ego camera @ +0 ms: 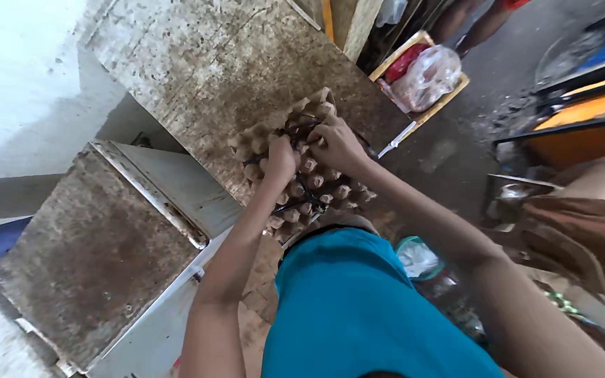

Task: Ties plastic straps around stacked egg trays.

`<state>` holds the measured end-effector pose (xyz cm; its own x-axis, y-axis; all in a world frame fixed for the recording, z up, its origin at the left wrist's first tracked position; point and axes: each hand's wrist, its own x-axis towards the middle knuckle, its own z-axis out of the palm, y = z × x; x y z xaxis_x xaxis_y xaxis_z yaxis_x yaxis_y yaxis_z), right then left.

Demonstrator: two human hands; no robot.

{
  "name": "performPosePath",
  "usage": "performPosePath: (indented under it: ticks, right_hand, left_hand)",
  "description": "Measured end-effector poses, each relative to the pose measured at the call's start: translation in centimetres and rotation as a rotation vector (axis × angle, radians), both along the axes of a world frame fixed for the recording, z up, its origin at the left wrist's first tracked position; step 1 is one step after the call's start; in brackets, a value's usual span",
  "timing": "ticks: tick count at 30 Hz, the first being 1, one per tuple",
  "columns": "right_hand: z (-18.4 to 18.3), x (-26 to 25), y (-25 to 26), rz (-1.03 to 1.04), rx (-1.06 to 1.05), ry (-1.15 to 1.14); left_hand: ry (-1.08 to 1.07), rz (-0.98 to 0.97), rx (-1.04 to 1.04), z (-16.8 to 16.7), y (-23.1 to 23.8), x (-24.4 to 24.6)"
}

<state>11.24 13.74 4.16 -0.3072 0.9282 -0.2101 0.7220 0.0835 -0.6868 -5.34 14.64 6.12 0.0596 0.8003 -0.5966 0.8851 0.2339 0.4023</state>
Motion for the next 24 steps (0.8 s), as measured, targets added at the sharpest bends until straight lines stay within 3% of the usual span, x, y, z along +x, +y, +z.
performPosePath:
  ticks: [8,11,14,18,24]
  right_hand:
    - [-4.0,-2.8,-4.1,-0.112,0.291,0.030]
    - [-4.3,-4.8,-4.4,-0.116,0.376,-0.079]
    - [-5.9,-5.8,-5.4,-0.181,0.545,-0.147]
    - [-4.4,-5.9,-7.4,-0.171,0.458,-0.069]
    - [-6.9,-7.6,-6.0,-0.212,0.593,-0.032]
  left_hand:
    - [-0.048,-0.015,-0.311,0.7,2.4,-1.6]
    - [-0.085,-0.019,-0.364,1.6,1.9,-1.6]
    - [-0.146,0.004,-0.381,1.5,1.4,-2.1]
    - [-0.129,0.044,-0.384,2.0,0.8,-2.2]
    - [-0.144,0.132,-0.294,1.2,-0.3,-2.1]
